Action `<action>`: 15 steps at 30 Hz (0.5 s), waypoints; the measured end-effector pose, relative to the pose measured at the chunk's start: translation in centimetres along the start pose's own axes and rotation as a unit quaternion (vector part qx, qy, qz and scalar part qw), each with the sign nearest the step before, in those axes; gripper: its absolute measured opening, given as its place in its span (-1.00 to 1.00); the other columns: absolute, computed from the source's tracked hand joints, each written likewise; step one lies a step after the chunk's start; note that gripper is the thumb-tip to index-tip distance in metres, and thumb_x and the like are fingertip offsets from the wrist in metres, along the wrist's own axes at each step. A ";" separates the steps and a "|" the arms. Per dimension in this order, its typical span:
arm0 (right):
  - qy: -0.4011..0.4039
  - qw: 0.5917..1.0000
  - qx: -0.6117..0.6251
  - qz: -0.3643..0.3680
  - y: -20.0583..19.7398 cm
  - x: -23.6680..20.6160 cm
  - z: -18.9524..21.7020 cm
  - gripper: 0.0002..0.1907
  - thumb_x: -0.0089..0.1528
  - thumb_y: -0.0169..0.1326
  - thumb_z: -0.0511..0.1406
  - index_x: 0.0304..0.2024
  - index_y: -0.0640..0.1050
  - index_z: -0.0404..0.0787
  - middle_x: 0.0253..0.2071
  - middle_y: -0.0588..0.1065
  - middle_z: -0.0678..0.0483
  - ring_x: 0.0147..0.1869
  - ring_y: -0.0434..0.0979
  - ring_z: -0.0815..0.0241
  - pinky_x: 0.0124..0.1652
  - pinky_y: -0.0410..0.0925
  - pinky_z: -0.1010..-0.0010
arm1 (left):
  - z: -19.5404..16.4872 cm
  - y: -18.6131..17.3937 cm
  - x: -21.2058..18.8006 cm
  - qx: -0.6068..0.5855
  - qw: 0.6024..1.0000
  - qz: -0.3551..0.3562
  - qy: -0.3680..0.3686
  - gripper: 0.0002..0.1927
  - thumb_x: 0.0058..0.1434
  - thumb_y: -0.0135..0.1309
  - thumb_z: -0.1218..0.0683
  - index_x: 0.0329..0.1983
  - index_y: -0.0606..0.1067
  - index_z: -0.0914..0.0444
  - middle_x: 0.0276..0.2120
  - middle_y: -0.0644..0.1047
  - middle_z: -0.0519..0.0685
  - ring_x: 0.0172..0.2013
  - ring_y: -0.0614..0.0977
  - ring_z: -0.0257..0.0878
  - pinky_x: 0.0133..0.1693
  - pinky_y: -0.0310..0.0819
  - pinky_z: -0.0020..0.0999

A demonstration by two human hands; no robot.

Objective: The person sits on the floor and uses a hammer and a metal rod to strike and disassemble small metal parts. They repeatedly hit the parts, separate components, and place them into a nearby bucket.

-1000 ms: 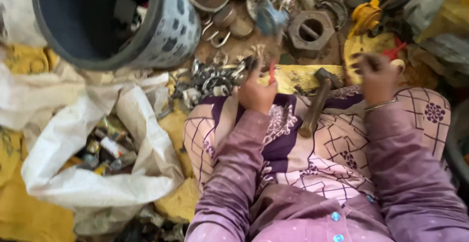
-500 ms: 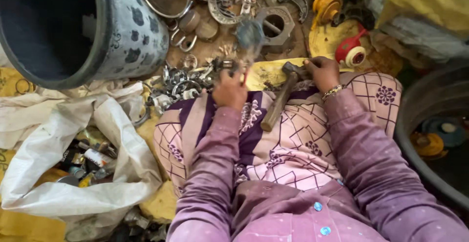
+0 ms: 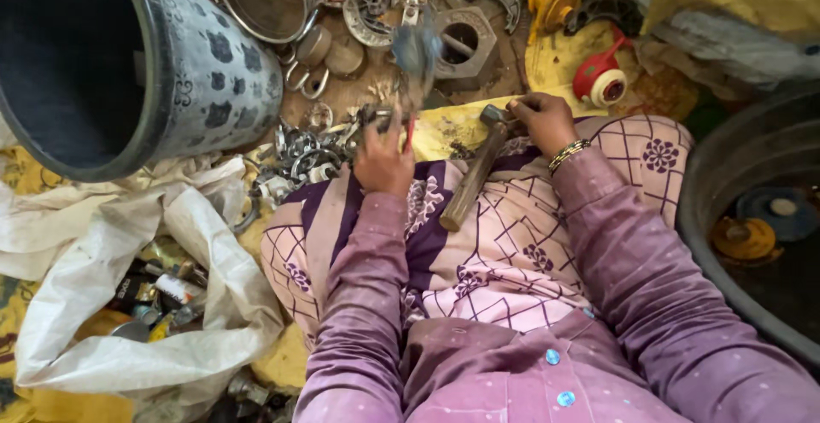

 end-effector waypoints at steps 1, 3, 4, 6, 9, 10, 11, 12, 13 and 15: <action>0.001 1.000 -0.005 0.000 -0.1 0.0 -0.1 -0.76 0.33 0.15 -0.30 -0.08 0.60 -0.40 -0.27 0.63 0.01 -0.35 0.62 0.28 -0.35 0.46 0.48 | -0.2 -1.1 -0.2 -0.012 0.998 -0.059 0.016 -0.32 0.02 0.35 0.03 0.29 0.52 -0.10 -0.04 0.50 0.02 -0.17 0.62 0.07 -0.20 0.57 -0.05; 0.015 1.000 0.013 0.003 -0.2 0.1 -0.3 -0.76 0.33 0.15 -0.30 -0.09 0.60 -0.41 -0.28 0.62 0.00 -0.37 0.63 0.26 -0.35 0.48 0.47 | -0.6 -1.9 -0.5 -0.023 0.993 -0.113 0.039 -0.34 0.09 0.34 0.02 0.31 0.50 -0.10 0.01 0.49 0.03 -0.17 0.61 0.06 -0.17 0.57 -0.07; 0.017 1.000 0.021 0.008 -0.1 0.1 -0.3 -0.76 0.33 0.16 -0.30 -0.10 0.59 -0.41 -0.29 0.62 0.00 -0.37 0.63 0.25 -0.35 0.49 0.46 | -0.8 -1.6 -0.5 -0.022 0.992 -0.113 0.044 -0.34 0.09 0.35 0.02 0.30 0.49 -0.11 0.04 0.50 0.05 -0.19 0.60 0.07 -0.19 0.57 -0.08; -0.003 0.999 -0.030 0.013 -0.1 0.2 0.2 -0.76 0.35 0.15 -0.29 -0.09 0.61 -0.40 -0.29 0.63 0.02 -0.35 0.62 0.28 -0.33 0.47 0.49 | -1.2 0.2 0.0 0.009 0.997 -0.056 0.056 -0.35 0.08 0.34 0.04 0.29 0.49 -0.14 0.05 0.51 0.04 -0.21 0.60 0.05 -0.22 0.57 -0.11; -0.003 0.997 -0.073 -0.002 -0.3 0.2 0.2 -0.75 0.35 0.16 -0.28 -0.09 0.62 -0.40 -0.29 0.63 0.02 -0.34 0.61 0.29 -0.32 0.44 0.50 | -1.0 3.6 -0.2 0.051 0.994 0.091 0.040 -0.38 0.06 0.33 0.05 0.24 0.52 -0.15 0.00 0.52 0.01 -0.21 0.62 0.02 -0.24 0.57 -0.11; -0.002 0.996 -0.087 -0.013 -0.7 0.2 0.3 -0.74 0.35 0.17 -0.27 -0.09 0.62 -0.40 -0.29 0.63 0.02 -0.34 0.60 0.29 -0.32 0.43 0.49 | -0.7 3.9 -0.3 0.032 0.994 0.106 0.016 -0.42 0.07 0.34 0.02 0.20 0.52 -0.15 -0.02 0.52 0.01 -0.20 0.62 0.03 -0.24 0.56 -0.09; -0.004 0.997 -0.074 -0.010 -0.6 0.2 0.1 -0.74 0.34 0.17 -0.27 -0.09 0.62 -0.39 -0.29 0.63 0.03 -0.34 0.60 0.30 -0.32 0.43 0.50 | -0.1 4.0 -0.4 0.018 0.993 0.121 -0.007 -0.45 0.07 0.35 -0.02 0.17 0.53 -0.15 -0.05 0.51 0.01 -0.20 0.62 0.04 -0.24 0.56 -0.07; -0.006 0.998 -0.064 -0.009 -0.7 0.2 0.2 -0.74 0.33 0.17 -0.27 -0.09 0.61 -0.39 -0.29 0.62 0.04 -0.34 0.61 0.31 -0.33 0.44 0.51 | -0.3 2.7 -0.3 -0.007 0.999 0.054 -0.007 -0.40 0.03 0.34 0.03 0.20 0.53 -0.13 -0.05 0.52 0.01 -0.21 0.62 0.04 -0.24 0.56 -0.08; -0.009 0.999 -0.050 -0.007 -0.7 0.2 0.1 -0.74 0.32 0.17 -0.27 -0.09 0.61 -0.39 -0.29 0.62 0.05 -0.34 0.61 0.32 -0.33 0.45 0.51 | -0.2 1.2 -0.3 -0.029 0.999 -0.014 -0.004 -0.34 -0.01 0.32 0.07 0.23 0.53 -0.12 -0.06 0.52 0.00 -0.22 0.62 0.04 -0.24 0.56 -0.08; -0.007 0.998 -0.057 -0.001 -0.8 0.2 0.0 -0.73 0.33 0.17 -0.26 -0.10 0.61 -0.41 -0.31 0.62 0.02 -0.35 0.61 0.31 -0.33 0.45 0.49 | -0.4 -1.1 -0.2 -0.063 0.991 -0.118 0.014 -0.32 0.02 0.30 0.11 0.28 0.51 -0.08 -0.05 0.51 0.02 -0.20 0.62 0.04 -0.22 0.57 -0.08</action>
Point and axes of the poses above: each hand's wrist, its own x-axis towards the middle knuckle, its own y-axis out of the palm, z = x × y, the point moved 9 cm from there along x, towards the middle knuckle
